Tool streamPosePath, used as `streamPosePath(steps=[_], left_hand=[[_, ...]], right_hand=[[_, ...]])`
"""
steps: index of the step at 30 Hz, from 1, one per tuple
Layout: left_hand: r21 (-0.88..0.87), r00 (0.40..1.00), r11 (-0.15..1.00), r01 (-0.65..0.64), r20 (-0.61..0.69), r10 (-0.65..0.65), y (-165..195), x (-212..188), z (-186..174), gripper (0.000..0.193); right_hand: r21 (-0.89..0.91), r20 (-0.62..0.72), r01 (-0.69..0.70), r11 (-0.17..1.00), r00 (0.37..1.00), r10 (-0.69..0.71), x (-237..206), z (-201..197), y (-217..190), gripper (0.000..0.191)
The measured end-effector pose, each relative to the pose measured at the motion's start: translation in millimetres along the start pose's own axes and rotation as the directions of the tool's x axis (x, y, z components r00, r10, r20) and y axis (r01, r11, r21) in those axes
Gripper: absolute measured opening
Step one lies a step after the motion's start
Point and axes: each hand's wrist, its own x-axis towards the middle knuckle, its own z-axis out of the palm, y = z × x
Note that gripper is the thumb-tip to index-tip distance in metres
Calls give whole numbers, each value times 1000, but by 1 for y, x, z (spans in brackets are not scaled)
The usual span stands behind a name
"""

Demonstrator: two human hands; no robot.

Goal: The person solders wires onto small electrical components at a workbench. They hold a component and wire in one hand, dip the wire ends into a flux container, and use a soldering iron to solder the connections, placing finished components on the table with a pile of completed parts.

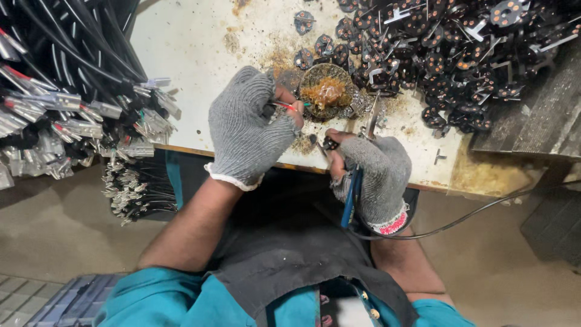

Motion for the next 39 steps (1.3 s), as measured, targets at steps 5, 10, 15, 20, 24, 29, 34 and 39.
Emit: streamPosePath(steps=[5, 10, 15, 20, 24, 29, 34, 39], left_hand=[[-46, 1000, 999, 7, -11, -7, 6, -4, -2, 20], [-155, 987, 986, 63, 158, -38, 12, -24, -18, 15], [49, 953, 992, -118, 288, 99, 17, -44, -12, 18], [61, 925, 988, -140, 363, 108, 13, -43, -7, 15], [67, 922, 988, -138, 372, 103, 13, -41, -4, 15], [161, 923, 970, -180, 368, 110, 13, -38, 6, 13], [165, 914, 964, -208, 384, 132, 9, -35, 11, 15], [134, 915, 962, -236, 363, 174, 5, -34, 10, 21]], right_hand=[[74, -30, 10, 997, 1000, -8, -10, 4, 1, 20], [-151, -93, 151, 977, 982, -167, -23, 11, 4, 34], [291, -73, -89, 953, 991, 115, -47, -4, 8, 62], [102, -79, 57, 993, 996, -49, -68, -11, 25, 60], [25, -169, 282, 959, 947, -274, -72, -1, 42, 47], [101, -180, 369, 924, 920, -348, -67, 4, 56, 26], [69, -78, 397, 915, 917, -392, -62, -1, 58, 15], [-6, 42, 327, 945, 944, -327, -58, 0, 59, 18]])
